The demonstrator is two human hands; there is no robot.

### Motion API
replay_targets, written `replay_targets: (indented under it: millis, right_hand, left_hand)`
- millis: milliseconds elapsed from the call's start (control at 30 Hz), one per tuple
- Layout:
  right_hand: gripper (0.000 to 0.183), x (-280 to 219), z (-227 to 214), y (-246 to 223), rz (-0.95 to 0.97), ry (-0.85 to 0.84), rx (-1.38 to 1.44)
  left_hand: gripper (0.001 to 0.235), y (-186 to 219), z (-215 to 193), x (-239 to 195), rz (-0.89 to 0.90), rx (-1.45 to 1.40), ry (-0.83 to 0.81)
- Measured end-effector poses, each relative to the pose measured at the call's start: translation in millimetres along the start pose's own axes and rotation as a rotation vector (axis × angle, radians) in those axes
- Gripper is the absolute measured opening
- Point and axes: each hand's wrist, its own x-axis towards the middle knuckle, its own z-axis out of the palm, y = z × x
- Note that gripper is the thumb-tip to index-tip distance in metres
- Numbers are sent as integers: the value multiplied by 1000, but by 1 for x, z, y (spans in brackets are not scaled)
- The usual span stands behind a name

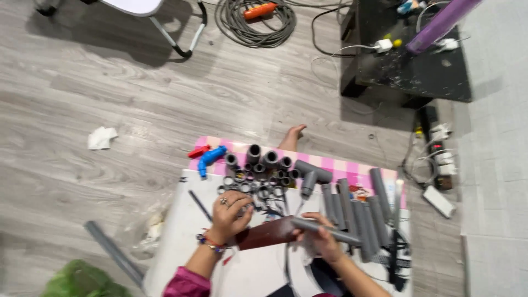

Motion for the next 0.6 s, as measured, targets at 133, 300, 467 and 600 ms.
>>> replay_targets:
  millis: [133, 300, 467, 600]
  right_hand:
    - [43, 12, -4, -20, -30, 143, -81]
    - [38, -2, -7, -13, -240, 406, -89]
    - [40, -43, 9, -7, -22, 628, -273]
    - [35, -66, -10, -48, 17, 442, -379]
  left_hand:
    - [10, -26, 6, -11, -67, -77, 113]
    - [9, 0, -7, -5, -411, -281, 130]
    - [7, -12, -1, -12, -411, -185, 128]
    - [8, -10, -15, -41, -384, 26, 218]
